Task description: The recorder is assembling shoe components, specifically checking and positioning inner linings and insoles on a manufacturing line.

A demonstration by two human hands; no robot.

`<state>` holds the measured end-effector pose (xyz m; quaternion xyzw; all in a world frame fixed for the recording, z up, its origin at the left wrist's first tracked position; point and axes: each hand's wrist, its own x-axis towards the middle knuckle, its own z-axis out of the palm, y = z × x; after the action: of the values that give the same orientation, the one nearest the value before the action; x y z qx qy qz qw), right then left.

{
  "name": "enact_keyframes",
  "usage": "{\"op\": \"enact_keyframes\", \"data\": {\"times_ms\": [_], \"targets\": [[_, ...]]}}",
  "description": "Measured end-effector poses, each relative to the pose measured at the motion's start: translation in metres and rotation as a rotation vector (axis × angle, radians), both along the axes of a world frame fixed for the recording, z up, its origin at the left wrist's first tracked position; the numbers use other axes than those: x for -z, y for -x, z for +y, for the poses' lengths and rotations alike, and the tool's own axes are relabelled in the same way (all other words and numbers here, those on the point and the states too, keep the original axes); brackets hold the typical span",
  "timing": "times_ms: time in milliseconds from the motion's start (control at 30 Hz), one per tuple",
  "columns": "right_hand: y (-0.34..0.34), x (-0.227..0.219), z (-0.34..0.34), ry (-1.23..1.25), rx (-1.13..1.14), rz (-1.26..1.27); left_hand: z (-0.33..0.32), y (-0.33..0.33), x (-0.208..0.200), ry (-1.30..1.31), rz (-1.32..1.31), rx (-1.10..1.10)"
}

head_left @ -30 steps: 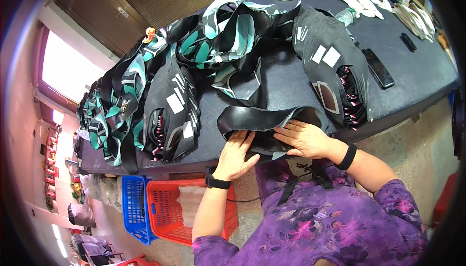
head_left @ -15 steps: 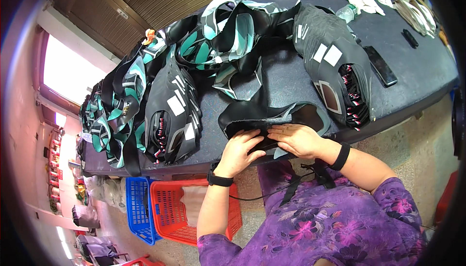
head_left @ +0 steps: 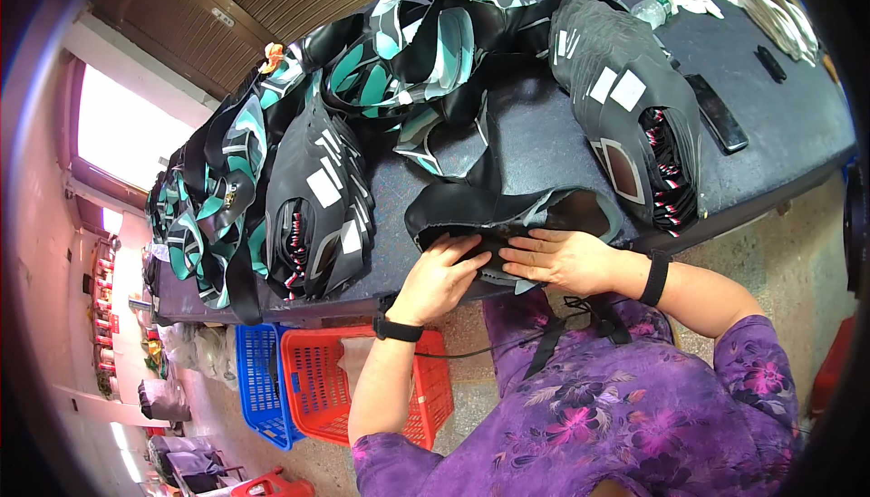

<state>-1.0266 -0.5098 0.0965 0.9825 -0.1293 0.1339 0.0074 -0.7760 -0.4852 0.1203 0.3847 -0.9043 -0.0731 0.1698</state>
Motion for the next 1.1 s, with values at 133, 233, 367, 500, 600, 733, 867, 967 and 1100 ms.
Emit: {"op": "enact_keyframes", "data": {"times_ms": [133, 233, 367, 500, 600, 733, 867, 967, 1100], "targets": [[-0.008, 0.008, 0.002, 0.0, 0.038, -0.076, 0.008, 0.0, -0.007, -0.054, -0.069, -0.028], [-0.042, 0.013, 0.007, -0.006, 0.148, -0.223, 0.007, 0.009, -0.008, -0.037, -0.203, -0.132], [-0.067, 0.018, 0.005, -0.044, 0.175, -0.281, -0.002, 0.015, -0.008, 0.238, -0.65, -0.294], [-0.051, 0.022, -0.003, -0.081, -0.038, -0.316, -0.001, 0.016, -0.016, 0.361, -0.939, -0.341], [-0.031, 0.014, -0.007, -0.158, -0.073, -0.339, 0.01, 0.02, -0.018, 0.292, -0.974, -0.386], [0.004, -0.001, -0.016, -0.279, 0.036, -0.254, 0.032, 0.036, -0.024, 0.376, -1.024, -0.151], [-0.009, -0.006, -0.006, -0.309, 0.017, -0.221, 0.035, 0.04, -0.027, 0.348, -1.079, -0.136], [-0.043, 0.013, -0.001, -0.169, 0.006, -0.289, 0.031, 0.041, -0.027, 0.267, -1.064, -0.128], [-0.062, 0.012, -0.005, -0.262, 0.098, -0.27, 0.037, 0.019, -0.022, 0.177, -0.73, -0.165]]}}
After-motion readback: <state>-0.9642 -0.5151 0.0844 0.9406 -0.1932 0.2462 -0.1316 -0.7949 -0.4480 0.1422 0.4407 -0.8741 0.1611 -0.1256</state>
